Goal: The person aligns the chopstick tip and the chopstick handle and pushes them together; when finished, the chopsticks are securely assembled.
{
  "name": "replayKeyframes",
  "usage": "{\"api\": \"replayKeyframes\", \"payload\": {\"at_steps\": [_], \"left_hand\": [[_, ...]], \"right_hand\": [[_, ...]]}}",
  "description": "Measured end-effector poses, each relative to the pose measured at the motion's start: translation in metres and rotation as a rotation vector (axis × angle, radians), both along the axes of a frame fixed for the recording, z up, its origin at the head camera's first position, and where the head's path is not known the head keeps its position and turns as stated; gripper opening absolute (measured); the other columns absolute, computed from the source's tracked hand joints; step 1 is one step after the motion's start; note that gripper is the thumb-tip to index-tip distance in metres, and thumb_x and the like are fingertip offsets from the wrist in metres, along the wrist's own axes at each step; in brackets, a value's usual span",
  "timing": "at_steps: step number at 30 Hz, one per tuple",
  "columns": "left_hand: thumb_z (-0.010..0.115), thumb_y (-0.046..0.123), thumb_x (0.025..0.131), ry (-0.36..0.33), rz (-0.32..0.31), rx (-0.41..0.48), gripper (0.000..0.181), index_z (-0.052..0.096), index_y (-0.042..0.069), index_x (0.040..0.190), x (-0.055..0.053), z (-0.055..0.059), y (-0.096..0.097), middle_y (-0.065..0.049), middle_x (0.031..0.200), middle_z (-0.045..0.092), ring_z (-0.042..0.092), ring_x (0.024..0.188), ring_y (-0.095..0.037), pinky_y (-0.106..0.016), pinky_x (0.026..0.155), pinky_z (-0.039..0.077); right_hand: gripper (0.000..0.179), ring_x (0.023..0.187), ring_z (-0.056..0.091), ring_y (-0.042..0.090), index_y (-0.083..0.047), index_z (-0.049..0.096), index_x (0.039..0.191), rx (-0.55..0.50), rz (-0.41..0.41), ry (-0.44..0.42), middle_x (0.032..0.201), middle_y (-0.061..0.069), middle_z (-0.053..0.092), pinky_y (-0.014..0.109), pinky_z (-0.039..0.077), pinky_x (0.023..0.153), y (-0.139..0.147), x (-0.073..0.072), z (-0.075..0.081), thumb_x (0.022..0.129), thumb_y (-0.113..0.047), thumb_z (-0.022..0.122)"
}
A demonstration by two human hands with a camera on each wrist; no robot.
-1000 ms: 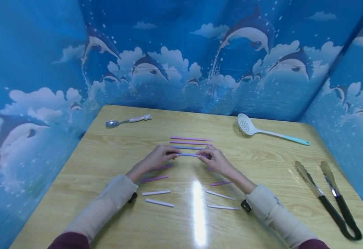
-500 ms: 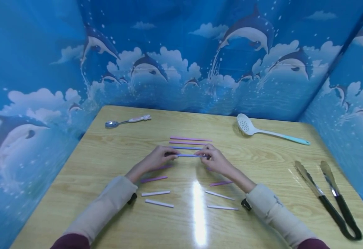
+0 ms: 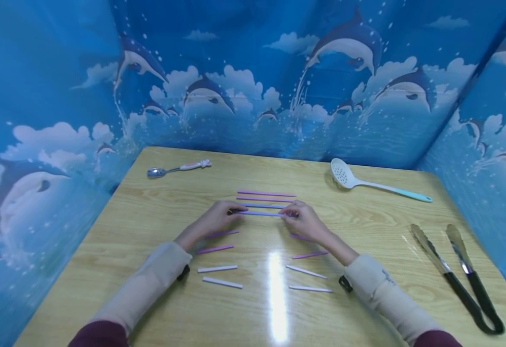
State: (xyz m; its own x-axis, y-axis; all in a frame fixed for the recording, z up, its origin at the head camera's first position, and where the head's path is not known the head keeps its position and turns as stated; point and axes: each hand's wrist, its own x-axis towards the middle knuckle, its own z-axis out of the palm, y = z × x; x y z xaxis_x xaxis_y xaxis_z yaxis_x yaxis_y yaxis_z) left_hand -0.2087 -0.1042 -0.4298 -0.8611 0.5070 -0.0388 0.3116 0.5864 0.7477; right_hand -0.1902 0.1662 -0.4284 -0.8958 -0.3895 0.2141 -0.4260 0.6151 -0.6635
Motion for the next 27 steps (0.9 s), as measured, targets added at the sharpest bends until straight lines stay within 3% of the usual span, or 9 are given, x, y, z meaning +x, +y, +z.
{"api": "replayKeyframes", "payload": {"at_steps": [5,10,15,27], "left_hand": [[0.060,0.012,0.093,-0.021,0.034,-0.004,0.027,0.064,0.005,0.118,-0.006,-0.001,-0.005,-0.012,0.115,0.065,0.059,0.108,-0.025,-0.040,0.096,0.048],[0.062,0.008,0.091,0.008,0.023,-0.022,0.022,0.067,0.001,0.111,-0.014,-0.004,-0.004,-0.011,0.102,0.068,0.062,0.096,-0.023,-0.035,0.088,0.051],[0.063,0.005,0.089,0.035,0.007,-0.028,0.020,0.068,-0.001,0.107,-0.019,-0.009,-0.002,-0.014,0.100,0.069,0.063,0.094,-0.024,-0.034,0.086,0.052],[0.065,0.001,0.086,0.069,0.014,-0.047,0.018,0.068,-0.004,0.102,-0.020,-0.014,0.002,-0.016,0.094,0.068,0.063,0.087,-0.025,-0.033,0.081,0.053]], "right_hand": [[0.012,0.080,0.059,0.024,0.003,0.071,0.093,0.021,-0.019,0.018,0.085,0.011,0.063,0.035,0.053,0.074,0.002,-0.004,-0.003,0.083,-0.002,0.068],[0.012,0.080,0.059,0.024,0.003,0.071,0.093,0.036,-0.018,-0.006,0.086,0.012,0.063,0.034,0.052,0.074,0.003,-0.010,-0.008,0.084,-0.002,0.066],[0.011,0.079,0.059,0.022,0.004,0.071,0.092,0.032,-0.017,-0.055,0.085,0.012,0.063,0.030,0.051,0.072,0.002,-0.016,-0.012,0.085,-0.003,0.067],[0.011,0.082,0.060,0.026,0.005,0.071,0.092,0.079,-0.013,-0.046,0.087,0.014,0.065,0.038,0.051,0.077,0.001,-0.020,-0.018,0.083,-0.001,0.066]]}}
